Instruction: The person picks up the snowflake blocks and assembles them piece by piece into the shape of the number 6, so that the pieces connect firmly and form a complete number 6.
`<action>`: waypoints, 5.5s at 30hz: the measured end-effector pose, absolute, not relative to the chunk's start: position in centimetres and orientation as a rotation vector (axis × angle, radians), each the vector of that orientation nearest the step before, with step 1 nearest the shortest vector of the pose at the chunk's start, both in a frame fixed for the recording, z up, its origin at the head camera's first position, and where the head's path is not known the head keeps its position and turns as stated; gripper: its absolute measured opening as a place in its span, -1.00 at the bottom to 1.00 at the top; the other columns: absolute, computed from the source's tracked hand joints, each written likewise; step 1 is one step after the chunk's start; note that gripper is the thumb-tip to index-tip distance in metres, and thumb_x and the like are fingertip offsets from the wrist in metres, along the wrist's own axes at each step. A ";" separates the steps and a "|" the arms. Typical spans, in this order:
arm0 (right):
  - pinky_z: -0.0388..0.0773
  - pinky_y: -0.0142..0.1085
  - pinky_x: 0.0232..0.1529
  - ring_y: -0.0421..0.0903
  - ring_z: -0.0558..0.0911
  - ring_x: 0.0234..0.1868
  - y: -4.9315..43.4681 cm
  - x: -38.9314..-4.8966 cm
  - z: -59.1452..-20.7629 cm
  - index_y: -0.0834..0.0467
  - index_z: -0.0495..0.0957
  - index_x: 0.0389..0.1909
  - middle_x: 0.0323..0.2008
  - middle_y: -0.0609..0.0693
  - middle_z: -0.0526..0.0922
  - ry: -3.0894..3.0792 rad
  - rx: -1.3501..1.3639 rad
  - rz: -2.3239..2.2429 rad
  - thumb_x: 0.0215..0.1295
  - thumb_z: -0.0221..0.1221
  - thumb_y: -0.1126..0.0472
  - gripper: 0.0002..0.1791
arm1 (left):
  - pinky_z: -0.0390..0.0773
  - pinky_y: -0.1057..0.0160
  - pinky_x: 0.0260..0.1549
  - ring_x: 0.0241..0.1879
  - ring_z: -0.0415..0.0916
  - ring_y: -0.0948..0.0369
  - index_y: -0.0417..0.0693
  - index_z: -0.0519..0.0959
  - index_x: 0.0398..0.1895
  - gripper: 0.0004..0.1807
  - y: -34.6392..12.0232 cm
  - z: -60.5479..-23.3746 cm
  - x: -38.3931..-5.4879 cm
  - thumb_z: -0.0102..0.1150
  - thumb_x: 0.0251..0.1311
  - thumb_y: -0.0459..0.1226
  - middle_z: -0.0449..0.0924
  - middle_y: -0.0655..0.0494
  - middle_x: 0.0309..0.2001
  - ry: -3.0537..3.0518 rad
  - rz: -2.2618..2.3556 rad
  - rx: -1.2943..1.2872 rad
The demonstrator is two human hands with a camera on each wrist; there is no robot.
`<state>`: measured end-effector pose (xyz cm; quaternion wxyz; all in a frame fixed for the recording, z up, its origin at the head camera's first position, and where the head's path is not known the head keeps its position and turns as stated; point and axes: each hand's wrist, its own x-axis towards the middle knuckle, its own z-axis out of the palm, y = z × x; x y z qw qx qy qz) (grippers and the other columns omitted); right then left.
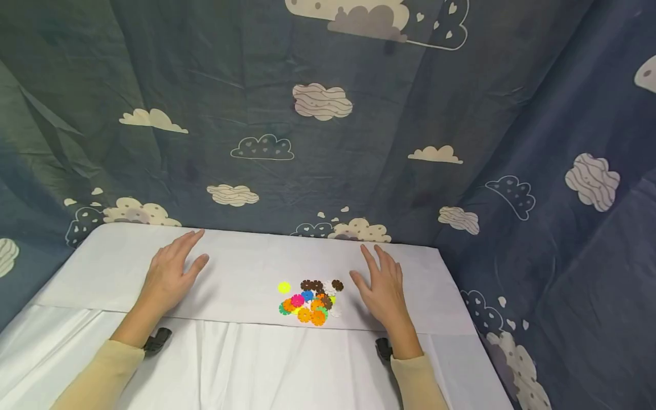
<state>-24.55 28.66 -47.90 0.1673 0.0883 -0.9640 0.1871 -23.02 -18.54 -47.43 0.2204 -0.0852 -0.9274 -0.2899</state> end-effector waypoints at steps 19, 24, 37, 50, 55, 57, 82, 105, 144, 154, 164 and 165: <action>0.31 -0.41 -0.60 -0.21 0.33 -0.64 24.0 -22.8 -47.0 -0.09 0.39 0.52 -0.56 0.00 0.49 -2.637 0.379 1.615 0.51 0.30 0.12 -0.39 | 0.64 0.17 -0.13 -0.11 0.63 0.14 0.12 0.42 0.51 -0.34 -11.9 -48.3 -22.3 0.35 0.42 0.02 0.66 0.04 0.01 -2.594 -1.493 -0.290; 0.22 -0.43 -0.72 -0.19 0.24 -0.77 22.1 -22.4 -48.1 -0.08 0.39 0.53 -0.69 -0.09 0.40 -2.642 0.207 2.109 0.53 0.28 0.08 -0.40 | 0.47 0.36 -0.46 -0.38 0.50 0.25 0.12 0.42 0.48 -0.33 -9.5 -48.8 -22.0 0.41 0.36 -0.05 0.66 0.14 -0.17 -2.665 -1.697 -0.284; 0.29 -0.46 -0.77 -0.25 0.33 -0.86 19.0 -22.2 -51.2 0.08 0.52 0.42 -0.71 -0.05 0.50 -2.845 0.245 2.018 0.50 0.31 0.11 -0.47 | 0.42 0.31 -0.50 -0.53 0.45 0.28 0.05 0.58 0.24 -0.47 -4.2 -51.2 -22.0 0.48 0.23 -0.09 0.61 0.27 -0.43 -2.848 -1.513 -0.388; 0.32 -0.45 -0.83 -0.29 0.33 -0.90 17.2 -22.0 -51.3 0.16 0.64 0.21 -0.79 -0.10 0.50 -2.957 0.183 1.583 0.43 0.35 0.23 -0.63 | 0.28 0.30 -0.60 -0.63 0.34 0.26 0.07 0.73 -0.12 -0.71 -2.1 -51.1 -22.0 0.54 0.17 -0.06 0.44 0.27 -0.61 -2.943 -0.985 -0.394; 0.29 -0.46 -0.84 -0.29 0.33 -0.90 17.1 -22.0 -51.3 0.18 0.59 -0.01 -0.80 -0.10 0.50 -2.958 0.111 1.562 0.39 0.40 0.21 -0.73 | 0.31 0.30 -0.52 -0.54 0.38 0.28 0.05 0.66 -0.30 -0.75 -2.6 -51.1 -22.1 0.59 0.13 -0.14 0.48 0.27 -0.52 -2.910 -1.134 -0.340; 0.28 -0.47 -0.84 -0.29 0.32 -0.90 17.2 -22.0 -51.3 0.19 0.55 -0.11 -0.80 -0.10 0.49 -2.966 0.092 1.584 0.40 0.40 0.20 -0.76 | 0.31 0.31 -0.49 -0.52 0.38 0.28 0.04 0.65 -0.36 -0.77 -2.8 -51.1 -22.1 0.58 0.15 -0.15 0.51 0.25 -0.51 -2.910 -1.169 -0.325; 0.32 -0.45 -0.68 -0.21 0.40 -0.71 17.8 -21.4 -48.8 0.22 0.62 -0.13 -0.52 0.05 0.62 -2.770 0.317 2.026 0.50 0.31 0.10 -0.77 | 0.21 0.44 -0.66 -0.64 0.17 0.29 -0.25 0.51 -0.36 -0.54 -6.7 -51.3 -20.9 -0.05 0.68 -0.10 0.35 0.20 -0.56 -2.616 -2.199 -0.453; 0.52 -0.47 -0.63 -0.15 0.64 -0.66 16.4 -19.5 -47.2 0.11 0.67 -0.19 -0.36 0.02 0.82 -2.585 0.869 1.218 0.43 0.36 0.23 -0.94 | 0.16 0.46 -0.64 -0.63 0.15 0.36 -0.41 0.45 -0.31 -0.56 -6.7 -50.8 -20.1 -0.04 0.67 -0.16 0.33 0.20 -0.56 -2.493 -2.384 -0.581; 0.51 -0.49 -0.50 -0.39 0.47 -0.55 16.0 -19.6 -47.7 0.12 0.77 -0.19 -0.39 0.04 0.76 -2.624 0.881 1.283 0.45 0.35 0.21 -0.93 | 0.25 0.46 -0.63 -0.57 0.26 0.33 -0.36 0.53 0.04 -0.55 -6.0 -51.6 -19.2 -0.12 0.71 -0.09 0.45 0.17 -0.46 -2.546 -2.557 -0.519; 0.41 -0.44 -0.51 -0.22 0.45 -0.58 16.1 -19.9 -48.1 0.21 0.73 -0.04 -0.56 0.10 0.59 -2.837 0.554 1.691 0.49 0.27 0.20 -0.81 | 0.67 0.33 -0.43 -0.33 0.68 0.19 -0.20 0.58 0.07 -0.61 -5.7 -51.8 -19.2 -0.04 0.67 -0.04 0.77 -0.18 -0.14 -2.563 -2.374 -0.765; 0.52 -0.40 -0.48 -0.13 0.46 -0.56 18.2 -21.5 -47.3 0.33 0.64 0.12 -0.36 0.26 0.65 -2.749 0.377 1.798 0.57 0.19 0.22 -0.71 | 0.71 0.31 -0.42 -0.26 0.72 0.22 -0.28 0.55 0.05 -0.67 -5.4 -52.0 -19.4 -0.03 0.67 -0.16 0.78 -0.03 -0.09 -2.461 -2.531 -0.559; 0.49 -0.41 -0.49 -0.14 0.46 -0.55 18.6 -21.7 -47.3 0.30 0.67 0.08 -0.36 0.23 0.66 -2.780 0.375 1.720 0.56 0.22 0.22 -0.74 | 0.72 0.31 -0.41 -0.26 0.72 0.22 -0.28 0.56 0.04 -0.67 -5.4 -52.1 -19.4 -0.03 0.67 -0.15 0.78 -0.02 -0.09 -2.449 -2.543 -0.536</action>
